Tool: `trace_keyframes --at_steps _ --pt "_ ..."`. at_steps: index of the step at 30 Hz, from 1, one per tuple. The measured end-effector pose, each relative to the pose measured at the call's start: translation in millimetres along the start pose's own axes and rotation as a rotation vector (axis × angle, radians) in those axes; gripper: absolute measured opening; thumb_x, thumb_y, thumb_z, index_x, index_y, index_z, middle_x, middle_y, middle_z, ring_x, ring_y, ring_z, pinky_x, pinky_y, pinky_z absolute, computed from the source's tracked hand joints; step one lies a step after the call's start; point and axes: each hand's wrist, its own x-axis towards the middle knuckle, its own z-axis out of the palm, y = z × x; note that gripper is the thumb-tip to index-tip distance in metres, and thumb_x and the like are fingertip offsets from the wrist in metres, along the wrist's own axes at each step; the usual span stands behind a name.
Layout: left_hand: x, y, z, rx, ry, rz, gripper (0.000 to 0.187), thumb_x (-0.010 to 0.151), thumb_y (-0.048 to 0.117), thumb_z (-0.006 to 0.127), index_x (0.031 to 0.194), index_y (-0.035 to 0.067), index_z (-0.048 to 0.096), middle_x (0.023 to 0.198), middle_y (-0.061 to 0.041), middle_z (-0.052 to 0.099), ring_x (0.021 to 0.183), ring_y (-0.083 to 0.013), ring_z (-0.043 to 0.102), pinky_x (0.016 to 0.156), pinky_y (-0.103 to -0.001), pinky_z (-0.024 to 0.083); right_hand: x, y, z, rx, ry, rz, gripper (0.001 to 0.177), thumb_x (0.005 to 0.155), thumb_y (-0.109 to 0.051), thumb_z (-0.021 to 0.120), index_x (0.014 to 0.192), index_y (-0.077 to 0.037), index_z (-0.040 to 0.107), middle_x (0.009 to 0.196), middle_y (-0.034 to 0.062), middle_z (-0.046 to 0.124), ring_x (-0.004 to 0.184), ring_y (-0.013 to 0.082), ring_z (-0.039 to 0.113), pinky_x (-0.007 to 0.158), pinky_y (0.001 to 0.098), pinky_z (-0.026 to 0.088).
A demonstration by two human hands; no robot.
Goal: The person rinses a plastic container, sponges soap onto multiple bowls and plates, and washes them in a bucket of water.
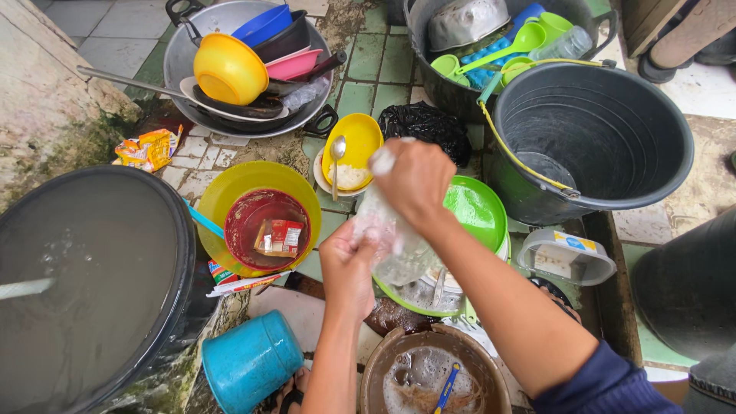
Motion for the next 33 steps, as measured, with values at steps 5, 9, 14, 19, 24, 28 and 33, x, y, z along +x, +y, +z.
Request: trace_keyframes --at_steps 5,9,14,19,24,28,33 --pt "3 0 2 -0.011 0.093 0.016 0.031 0.089 -0.012 0.055 0.117 -0.007 0.068 0.104 -0.010 0.074 0.088 -0.0142 0.070 0.075 -0.028 0.057 -43 -14 18 0.214 0.229 -0.261 0.018 0.070 -0.017 0.070 0.087 -0.013 0.072 0.098 0.0126 0.079 0.081 0.0320 0.074 0.075 0.0450 0.057" --pt "5 -15 -7 -0.064 0.151 -0.038 0.027 0.094 -0.009 0.055 0.118 -0.007 0.068 0.101 -0.011 0.072 0.086 -0.0161 0.068 0.075 -0.030 0.057 -28 2 28 0.272 0.097 0.250 0.030 0.070 -0.012 0.070 0.099 -0.007 0.076 0.088 0.0174 0.076 0.079 0.0348 0.074 0.076 0.0451 0.059" --pt "12 -7 -24 -0.275 0.251 0.016 0.024 0.098 -0.006 0.053 0.117 -0.008 0.067 0.105 -0.012 0.073 0.088 -0.0176 0.068 0.078 -0.032 0.057 -79 -19 35 0.223 0.271 -0.137 0.032 0.078 -0.020 0.071 0.107 -0.005 0.072 0.099 0.0201 0.074 0.087 0.0391 0.072 0.078 0.0487 0.056" --pt "14 -2 -34 -0.301 0.331 -0.043 0.015 0.094 -0.005 0.052 0.106 -0.009 0.062 0.101 -0.015 0.072 0.089 -0.0241 0.074 0.081 -0.038 0.063 -63 7 41 0.207 0.203 0.481 0.024 0.094 -0.023 0.072 0.113 -0.009 0.078 0.084 0.0173 0.074 0.069 0.0342 0.071 0.064 0.0474 0.053" --pt "24 -11 -25 -0.255 0.295 0.035 0.018 0.098 -0.008 0.056 0.115 -0.010 0.063 0.109 -0.016 0.071 0.094 -0.0241 0.068 0.080 -0.040 0.055 -44 -19 56 0.242 0.345 0.041 0.024 0.081 -0.022 0.078 0.097 -0.005 0.074 0.093 0.0186 0.074 0.088 0.0384 0.071 0.085 0.0460 0.056" --pt "31 11 -47 -0.481 0.400 0.018 0.027 0.095 -0.002 0.053 0.118 -0.007 0.065 0.113 -0.017 0.074 0.101 -0.0258 0.072 0.091 -0.040 0.060 -83 -48 49 0.282 0.353 -0.221 0.023 0.091 -0.020 0.075 0.108 -0.005 0.070 0.108 0.0173 0.074 0.107 0.0378 0.072 0.099 0.0443 0.056" --pt "24 27 -88 -0.446 0.232 0.021 0.030 0.095 -0.003 0.057 0.125 -0.005 0.062 0.116 -0.014 0.071 0.106 -0.0259 0.071 0.095 -0.043 0.060 -50 -42 36 0.398 0.327 0.327 0.036 0.091 -0.026 0.080 0.119 -0.004 0.072 0.108 0.0169 0.075 0.094 0.0338 0.075 0.084 0.0416 0.056"
